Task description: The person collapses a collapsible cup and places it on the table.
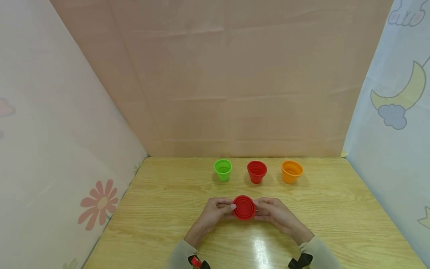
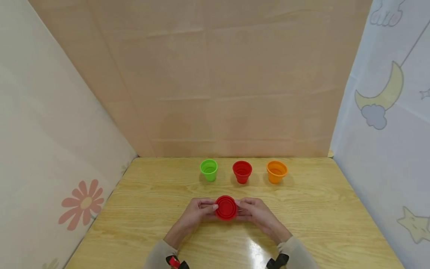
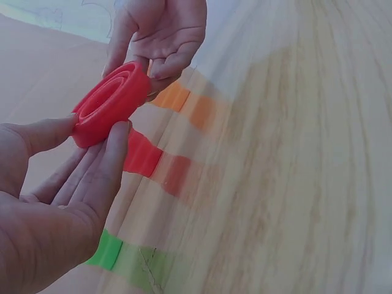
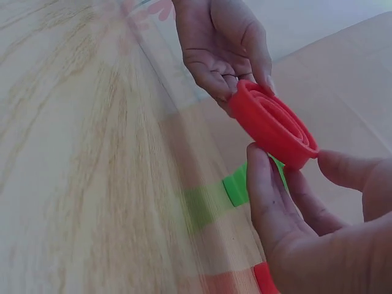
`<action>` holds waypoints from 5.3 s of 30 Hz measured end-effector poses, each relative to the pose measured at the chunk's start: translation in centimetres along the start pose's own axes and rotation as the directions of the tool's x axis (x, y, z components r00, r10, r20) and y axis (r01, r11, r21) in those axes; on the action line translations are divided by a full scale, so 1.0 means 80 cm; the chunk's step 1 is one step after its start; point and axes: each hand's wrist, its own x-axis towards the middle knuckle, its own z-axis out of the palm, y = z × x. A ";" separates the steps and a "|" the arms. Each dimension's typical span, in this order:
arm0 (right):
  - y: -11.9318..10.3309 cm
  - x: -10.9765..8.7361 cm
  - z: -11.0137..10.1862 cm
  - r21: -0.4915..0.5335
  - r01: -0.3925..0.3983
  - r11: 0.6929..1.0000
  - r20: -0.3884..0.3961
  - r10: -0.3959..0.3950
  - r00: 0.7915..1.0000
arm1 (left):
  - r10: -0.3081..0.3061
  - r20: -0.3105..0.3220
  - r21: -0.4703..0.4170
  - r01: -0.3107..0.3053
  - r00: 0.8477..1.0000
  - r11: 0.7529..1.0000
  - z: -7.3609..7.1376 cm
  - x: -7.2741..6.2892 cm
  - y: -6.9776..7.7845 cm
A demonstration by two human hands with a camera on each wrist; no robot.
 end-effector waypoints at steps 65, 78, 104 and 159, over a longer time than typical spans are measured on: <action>0.004 0.096 0.068 0.149 0.023 0.989 -0.051 -0.016 0.999 | -0.122 -0.044 -0.045 0.120 0.992 0.992 -0.114 0.008 0.010; -0.004 0.164 0.135 0.196 0.057 0.979 -0.164 -0.025 0.986 | -0.111 -0.165 0.100 0.128 0.980 0.987 -0.183 0.004 0.046; -0.020 0.273 0.213 0.104 0.049 0.993 -0.389 -0.005 0.921 | -0.111 -0.343 0.248 0.204 0.933 0.947 -0.258 0.031 0.075; -0.011 0.315 0.200 -0.436 -0.148 0.888 -0.508 -0.107 0.855 | -0.084 -0.486 0.417 0.315 0.870 0.853 -0.276 0.059 0.072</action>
